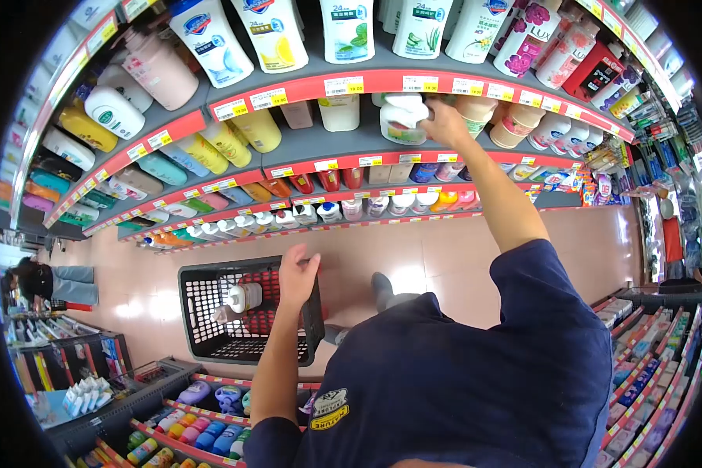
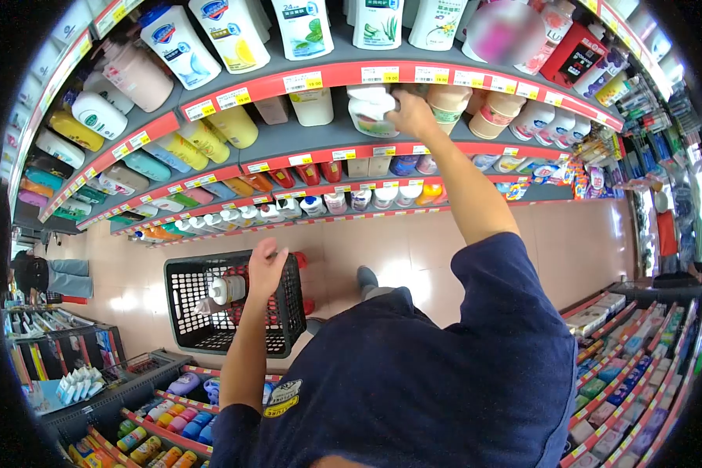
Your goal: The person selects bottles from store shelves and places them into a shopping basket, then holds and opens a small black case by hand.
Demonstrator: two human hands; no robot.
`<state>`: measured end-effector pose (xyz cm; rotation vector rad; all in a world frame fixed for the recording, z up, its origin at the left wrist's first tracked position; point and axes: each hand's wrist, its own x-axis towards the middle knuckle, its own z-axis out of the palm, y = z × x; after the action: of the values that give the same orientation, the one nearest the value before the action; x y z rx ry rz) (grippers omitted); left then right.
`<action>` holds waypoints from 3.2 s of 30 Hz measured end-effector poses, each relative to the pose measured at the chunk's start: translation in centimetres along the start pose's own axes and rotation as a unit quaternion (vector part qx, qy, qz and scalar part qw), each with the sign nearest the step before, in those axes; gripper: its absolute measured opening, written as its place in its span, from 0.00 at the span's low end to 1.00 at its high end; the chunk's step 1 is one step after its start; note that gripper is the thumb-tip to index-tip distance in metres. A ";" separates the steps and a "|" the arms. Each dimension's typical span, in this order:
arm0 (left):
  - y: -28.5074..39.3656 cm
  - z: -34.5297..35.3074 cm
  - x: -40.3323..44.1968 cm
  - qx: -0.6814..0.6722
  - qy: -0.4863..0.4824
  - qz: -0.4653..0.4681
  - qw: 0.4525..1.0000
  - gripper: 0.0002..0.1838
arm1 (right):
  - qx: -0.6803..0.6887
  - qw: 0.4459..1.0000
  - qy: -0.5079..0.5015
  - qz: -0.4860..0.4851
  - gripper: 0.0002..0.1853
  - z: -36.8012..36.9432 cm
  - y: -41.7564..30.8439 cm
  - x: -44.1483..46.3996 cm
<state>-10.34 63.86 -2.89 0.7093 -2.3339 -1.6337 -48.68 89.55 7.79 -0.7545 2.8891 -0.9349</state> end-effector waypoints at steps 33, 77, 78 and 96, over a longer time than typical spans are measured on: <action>-4.4 -12.5 -14.3 0.116 0.132 -0.061 0.983 0.36 | 0.136 0.825 -0.379 -0.396 0.14 25.3 -27.6 -22.2; -33.6 -8.6 -5.9 0.053 0.266 -0.111 0.956 0.35 | 0.019 0.986 -0.167 0.015 0.22 15.8 -9.8 -16.5; -33.8 -8.4 -6.0 0.033 0.273 -0.118 0.954 0.37 | 0.032 0.994 -0.099 -0.008 0.22 14.4 -8.3 -15.7; -22.9 -5.2 -14.5 -0.074 0.199 -0.185 0.959 0.24 | 0.093 0.965 0.182 0.162 0.18 -6.1 14.9 -0.1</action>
<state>10.52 60.51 -20.63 1.3626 -1.8524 -1.5928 -56.14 103.43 4.50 -0.0941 3.0165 -1.3925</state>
